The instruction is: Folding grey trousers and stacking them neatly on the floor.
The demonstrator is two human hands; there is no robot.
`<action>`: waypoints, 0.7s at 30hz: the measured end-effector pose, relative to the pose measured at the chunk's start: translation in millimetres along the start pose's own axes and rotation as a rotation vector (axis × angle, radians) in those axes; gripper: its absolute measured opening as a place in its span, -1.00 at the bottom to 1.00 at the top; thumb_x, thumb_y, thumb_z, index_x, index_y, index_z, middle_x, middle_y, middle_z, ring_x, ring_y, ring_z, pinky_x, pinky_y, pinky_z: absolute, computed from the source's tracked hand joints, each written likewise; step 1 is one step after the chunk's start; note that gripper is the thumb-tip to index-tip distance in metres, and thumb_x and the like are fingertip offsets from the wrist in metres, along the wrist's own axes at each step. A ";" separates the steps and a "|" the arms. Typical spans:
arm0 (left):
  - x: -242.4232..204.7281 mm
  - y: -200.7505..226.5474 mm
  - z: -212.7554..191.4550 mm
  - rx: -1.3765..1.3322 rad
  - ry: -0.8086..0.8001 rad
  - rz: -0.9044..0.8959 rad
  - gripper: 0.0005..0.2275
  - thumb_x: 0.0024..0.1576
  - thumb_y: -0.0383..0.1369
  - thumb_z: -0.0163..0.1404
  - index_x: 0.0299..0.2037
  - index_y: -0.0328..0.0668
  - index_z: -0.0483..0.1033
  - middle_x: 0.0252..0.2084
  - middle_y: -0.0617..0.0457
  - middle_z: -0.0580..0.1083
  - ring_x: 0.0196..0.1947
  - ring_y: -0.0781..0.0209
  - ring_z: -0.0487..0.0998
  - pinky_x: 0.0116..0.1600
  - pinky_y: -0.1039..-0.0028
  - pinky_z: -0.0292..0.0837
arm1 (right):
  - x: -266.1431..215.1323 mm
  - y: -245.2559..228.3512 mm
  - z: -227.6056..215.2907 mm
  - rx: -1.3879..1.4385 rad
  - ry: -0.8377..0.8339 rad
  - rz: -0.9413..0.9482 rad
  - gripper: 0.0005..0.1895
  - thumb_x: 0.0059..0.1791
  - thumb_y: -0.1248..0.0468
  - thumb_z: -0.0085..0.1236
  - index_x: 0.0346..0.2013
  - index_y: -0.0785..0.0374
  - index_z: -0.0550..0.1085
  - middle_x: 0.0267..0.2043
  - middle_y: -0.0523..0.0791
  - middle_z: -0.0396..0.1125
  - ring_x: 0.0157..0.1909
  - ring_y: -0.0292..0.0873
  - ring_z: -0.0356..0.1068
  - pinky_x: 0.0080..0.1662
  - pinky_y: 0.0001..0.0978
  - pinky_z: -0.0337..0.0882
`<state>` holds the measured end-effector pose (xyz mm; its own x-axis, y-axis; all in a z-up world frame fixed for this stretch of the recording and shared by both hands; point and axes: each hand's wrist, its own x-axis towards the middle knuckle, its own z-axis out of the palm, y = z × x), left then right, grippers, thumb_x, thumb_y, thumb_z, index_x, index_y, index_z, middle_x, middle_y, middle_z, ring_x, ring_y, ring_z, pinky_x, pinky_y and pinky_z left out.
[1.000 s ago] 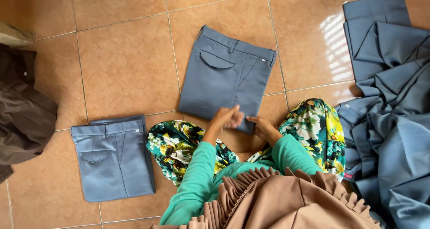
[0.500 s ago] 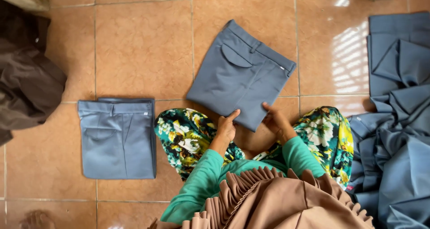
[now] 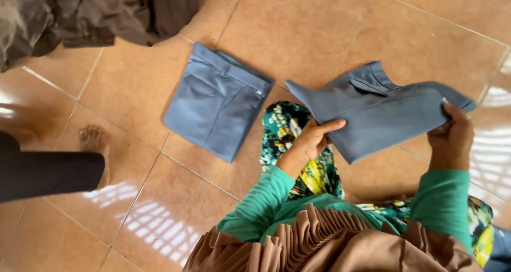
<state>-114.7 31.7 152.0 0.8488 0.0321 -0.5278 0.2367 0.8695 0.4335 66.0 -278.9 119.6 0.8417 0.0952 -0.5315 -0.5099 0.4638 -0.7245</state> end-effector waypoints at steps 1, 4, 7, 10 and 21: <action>-5.2 17.7 -7.1 -0.023 -0.022 0.055 -0.72 0.00 -0.53 0.24 -0.08 -0.43 0.57 -0.15 -0.08 0.59 -0.24 0.18 0.62 -0.08 0.48 0.53 | -18.1 -9.8 49.2 -0.070 0.039 -0.072 -0.96 0.08 0.28 0.02 -0.22 0.16 0.42 -0.42 -0.33 0.30 -0.55 -0.52 0.11 -0.53 -0.76 0.02; -40.4 80.9 -31.1 -0.051 0.022 0.180 -0.66 -0.04 -0.58 0.25 -0.03 -0.38 0.56 -0.12 -0.09 0.60 -0.22 0.16 0.62 -0.06 0.46 0.54 | -42.4 -14.3 161.7 -0.120 -0.039 -0.137 -0.75 -0.01 0.33 0.10 -0.03 0.23 0.52 -0.15 -0.21 0.50 -0.25 -0.41 0.44 -0.19 -0.72 0.39; -82.0 135.3 -79.0 -0.043 0.142 0.365 -0.65 -0.11 -0.63 0.27 -0.09 -0.39 0.57 -0.16 -0.12 0.61 -0.22 0.11 0.63 0.01 0.44 0.49 | -44.6 11.5 253.7 -0.059 -0.244 -0.118 -0.63 -0.09 0.42 0.16 0.03 0.29 0.51 -0.05 -0.11 0.51 -0.10 -0.26 0.50 0.00 -0.56 0.53; -137.6 177.2 -115.4 -0.025 0.274 0.541 -0.65 -0.10 -0.68 0.24 -0.09 -0.47 0.50 -0.08 -0.23 0.56 -0.12 0.01 0.58 0.16 0.34 0.43 | -51.4 55.6 332.4 -0.008 -0.429 -0.062 -0.59 -0.11 0.50 0.18 0.04 0.34 0.50 -0.05 -0.07 0.51 -0.15 -0.22 0.51 -0.07 -0.52 0.54; -132.2 126.1 -344.5 0.094 0.830 0.383 -0.34 0.09 -0.44 0.25 0.43 -0.11 0.25 0.23 -0.27 0.40 0.16 -0.36 0.46 0.16 -0.09 0.35 | 52.7 352.9 341.8 -0.638 -0.308 0.268 -0.18 -0.13 0.31 0.35 0.36 0.29 0.18 0.28 0.13 0.23 0.13 0.32 0.41 -0.04 0.18 0.53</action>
<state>-360.0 307.0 24.8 0.2736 0.6852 -0.6751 0.0771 0.6840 0.7254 -8.9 190.9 -14.0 0.6383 0.4179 -0.6465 -0.6291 -0.2008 -0.7509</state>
